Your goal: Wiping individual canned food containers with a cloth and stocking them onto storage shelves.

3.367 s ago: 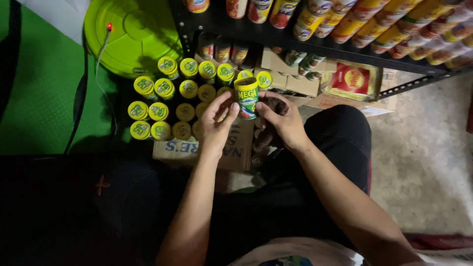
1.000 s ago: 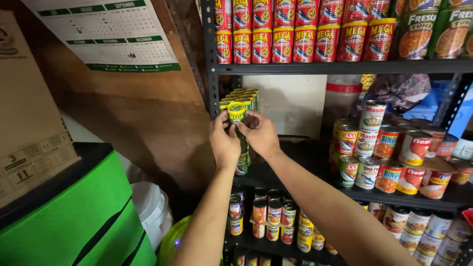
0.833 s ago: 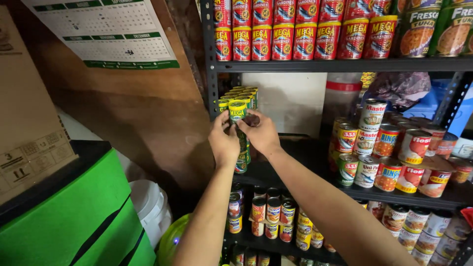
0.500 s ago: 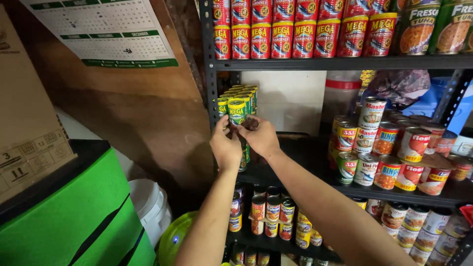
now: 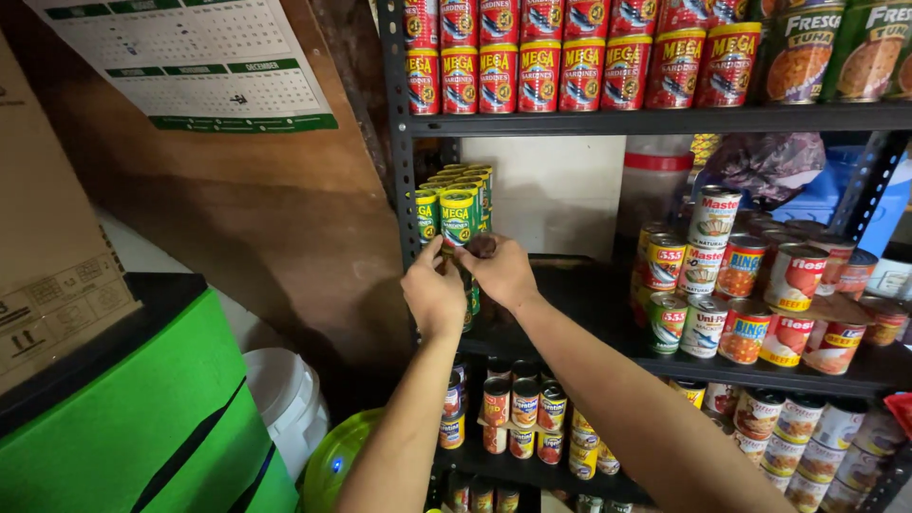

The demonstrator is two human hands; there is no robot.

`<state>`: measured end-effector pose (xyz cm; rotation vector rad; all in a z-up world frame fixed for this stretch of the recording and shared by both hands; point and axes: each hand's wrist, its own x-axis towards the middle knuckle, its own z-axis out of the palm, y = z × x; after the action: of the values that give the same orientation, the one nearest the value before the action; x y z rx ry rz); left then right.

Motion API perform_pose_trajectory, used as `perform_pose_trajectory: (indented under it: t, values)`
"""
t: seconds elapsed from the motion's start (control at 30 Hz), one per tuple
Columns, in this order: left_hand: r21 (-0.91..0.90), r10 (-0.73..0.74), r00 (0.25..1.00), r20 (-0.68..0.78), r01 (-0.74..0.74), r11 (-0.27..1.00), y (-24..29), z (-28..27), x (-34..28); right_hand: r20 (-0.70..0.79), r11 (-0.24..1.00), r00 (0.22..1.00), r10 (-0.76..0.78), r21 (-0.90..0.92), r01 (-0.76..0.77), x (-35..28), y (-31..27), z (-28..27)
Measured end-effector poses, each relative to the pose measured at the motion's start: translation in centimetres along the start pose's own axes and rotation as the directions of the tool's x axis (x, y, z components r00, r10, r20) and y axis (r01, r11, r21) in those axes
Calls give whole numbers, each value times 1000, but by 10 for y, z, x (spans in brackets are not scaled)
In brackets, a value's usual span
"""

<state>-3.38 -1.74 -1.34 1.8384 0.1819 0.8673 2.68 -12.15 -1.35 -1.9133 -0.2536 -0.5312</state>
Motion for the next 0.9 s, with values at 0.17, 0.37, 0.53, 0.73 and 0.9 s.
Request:
perform_pose_trajectory:
  t: [0.17,0.37,0.53,0.73,0.9]
  values:
    - [33,-56,998,-7,57,998,-5,2,-3,0,999,999,39,-34,-39,3,6,2]
    - [41,96,995,-20,-95,995,-7,3,-10,-38,997,998,55,-57,-58,-9,-7,-2]
    - [7,140,990,32,-140,990,-14,3,-9,-62,988,994,94,-118,-101,-11,-6,2]
    - [-17,175,984,35,-174,985,-22,6,-5,-74,984,991,111,-132,-121,-12,-2,3]
    - [-4,228,974,-10,-228,974,-31,9,-5,-86,989,996,32,-143,-44,-29,-13,3]
